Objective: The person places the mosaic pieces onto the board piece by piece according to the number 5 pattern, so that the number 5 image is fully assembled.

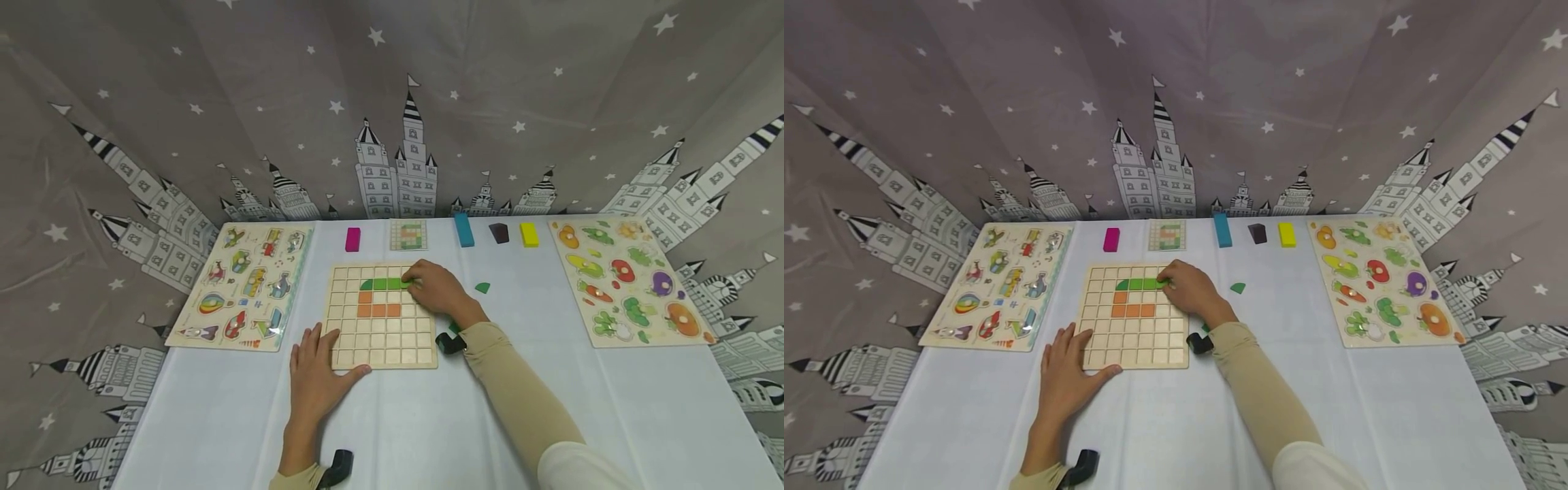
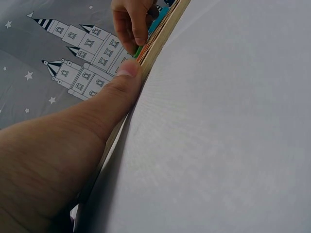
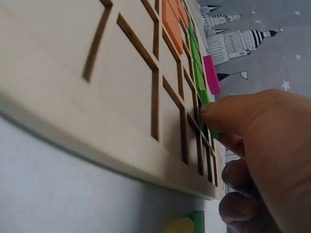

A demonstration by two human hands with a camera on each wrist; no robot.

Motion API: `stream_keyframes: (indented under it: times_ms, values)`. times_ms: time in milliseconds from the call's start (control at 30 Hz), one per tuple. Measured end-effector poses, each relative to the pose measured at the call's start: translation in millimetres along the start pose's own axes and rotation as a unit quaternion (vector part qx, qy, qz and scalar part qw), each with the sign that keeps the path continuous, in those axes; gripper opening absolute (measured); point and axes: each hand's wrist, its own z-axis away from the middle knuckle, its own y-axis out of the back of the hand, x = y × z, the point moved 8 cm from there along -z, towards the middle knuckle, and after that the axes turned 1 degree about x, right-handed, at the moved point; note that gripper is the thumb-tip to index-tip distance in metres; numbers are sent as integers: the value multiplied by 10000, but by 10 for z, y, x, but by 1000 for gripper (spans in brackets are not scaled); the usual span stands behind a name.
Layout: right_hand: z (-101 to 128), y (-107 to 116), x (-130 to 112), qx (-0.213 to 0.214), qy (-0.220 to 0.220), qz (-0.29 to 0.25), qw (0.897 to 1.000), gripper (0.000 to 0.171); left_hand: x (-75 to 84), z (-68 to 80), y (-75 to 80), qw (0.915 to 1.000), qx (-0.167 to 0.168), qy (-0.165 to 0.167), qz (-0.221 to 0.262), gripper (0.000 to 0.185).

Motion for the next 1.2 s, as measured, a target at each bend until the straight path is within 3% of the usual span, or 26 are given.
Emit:
stream_keyframes:
  times_ms: [833, 1200]
  values:
    - [26, -24, -16, -11, -145, 547, 9984, 25, 23, 12, 22, 9999, -36, 73, 128, 100]
    - [67, 15, 50, 69, -105, 546, 9984, 21, 18, 10, 19, 9998, -35, 85, 152, 100]
